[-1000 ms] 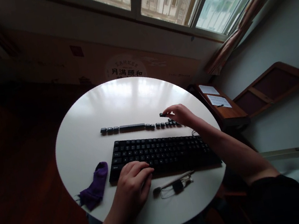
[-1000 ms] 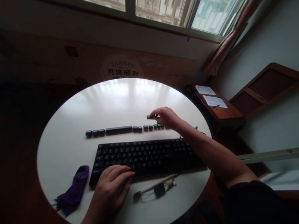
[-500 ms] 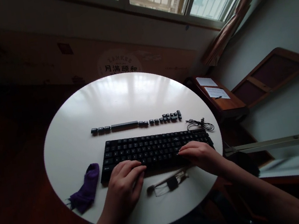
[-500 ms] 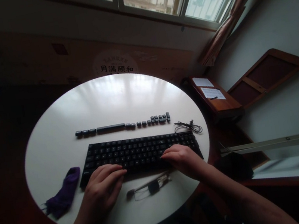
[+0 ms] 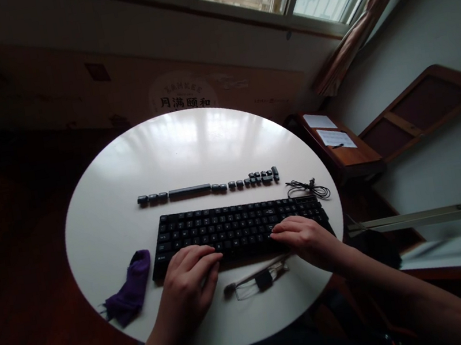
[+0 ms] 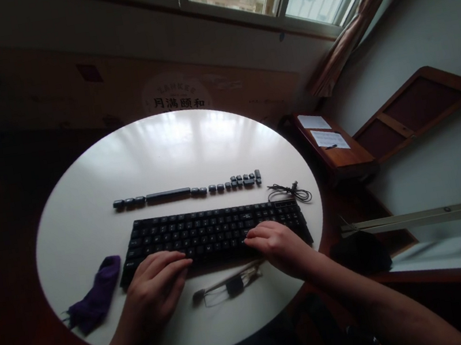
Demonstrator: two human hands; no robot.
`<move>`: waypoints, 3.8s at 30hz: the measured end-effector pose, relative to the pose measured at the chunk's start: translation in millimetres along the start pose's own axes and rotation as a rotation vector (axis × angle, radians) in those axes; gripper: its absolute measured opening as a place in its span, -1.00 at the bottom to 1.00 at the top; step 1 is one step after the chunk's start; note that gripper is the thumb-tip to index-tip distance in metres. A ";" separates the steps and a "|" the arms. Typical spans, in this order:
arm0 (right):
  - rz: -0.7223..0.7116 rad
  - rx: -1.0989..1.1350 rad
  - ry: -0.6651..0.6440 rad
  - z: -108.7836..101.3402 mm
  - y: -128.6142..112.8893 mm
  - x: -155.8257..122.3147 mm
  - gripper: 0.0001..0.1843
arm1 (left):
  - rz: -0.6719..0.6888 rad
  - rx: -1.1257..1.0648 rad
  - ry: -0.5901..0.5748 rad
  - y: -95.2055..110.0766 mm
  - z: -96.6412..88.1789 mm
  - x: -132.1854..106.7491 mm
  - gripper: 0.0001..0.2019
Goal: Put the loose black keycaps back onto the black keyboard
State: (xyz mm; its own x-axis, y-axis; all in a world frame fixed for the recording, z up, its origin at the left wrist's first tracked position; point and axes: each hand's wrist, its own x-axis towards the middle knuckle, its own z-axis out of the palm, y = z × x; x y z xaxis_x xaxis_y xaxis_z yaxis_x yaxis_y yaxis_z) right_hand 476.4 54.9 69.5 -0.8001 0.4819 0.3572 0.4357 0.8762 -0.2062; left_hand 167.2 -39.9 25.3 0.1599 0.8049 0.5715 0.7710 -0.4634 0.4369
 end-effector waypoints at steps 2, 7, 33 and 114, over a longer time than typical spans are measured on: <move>-0.004 -0.010 -0.001 -0.3 0.1 0.3 -0.69 | -0.005 -0.004 0.003 -0.5 0.2 -0.5 -0.82; -0.031 -0.023 -0.051 -0.7 3.2 0.8 -0.71 | 0.003 -0.008 0.008 0.7 0.3 1.9 -0.82; 0.231 -0.091 -0.044 -24.9 93.5 98.3 -0.75 | 0.054 0.012 0.056 3.1 -3.2 6.9 -0.83; 0.304 -0.084 -0.363 2.9 165.1 142.9 -0.83 | 0.053 0.017 0.026 -7.6 -1.9 -1.2 -0.79</move>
State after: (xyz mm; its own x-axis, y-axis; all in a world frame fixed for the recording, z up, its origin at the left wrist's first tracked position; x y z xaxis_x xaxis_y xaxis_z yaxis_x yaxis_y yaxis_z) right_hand 432.8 268.4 83.9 -0.7169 0.6952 -0.0523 0.6922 0.7009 -0.1722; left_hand 160.0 -38.0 22.6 0.1851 0.7696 0.6111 0.7722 -0.4985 0.3939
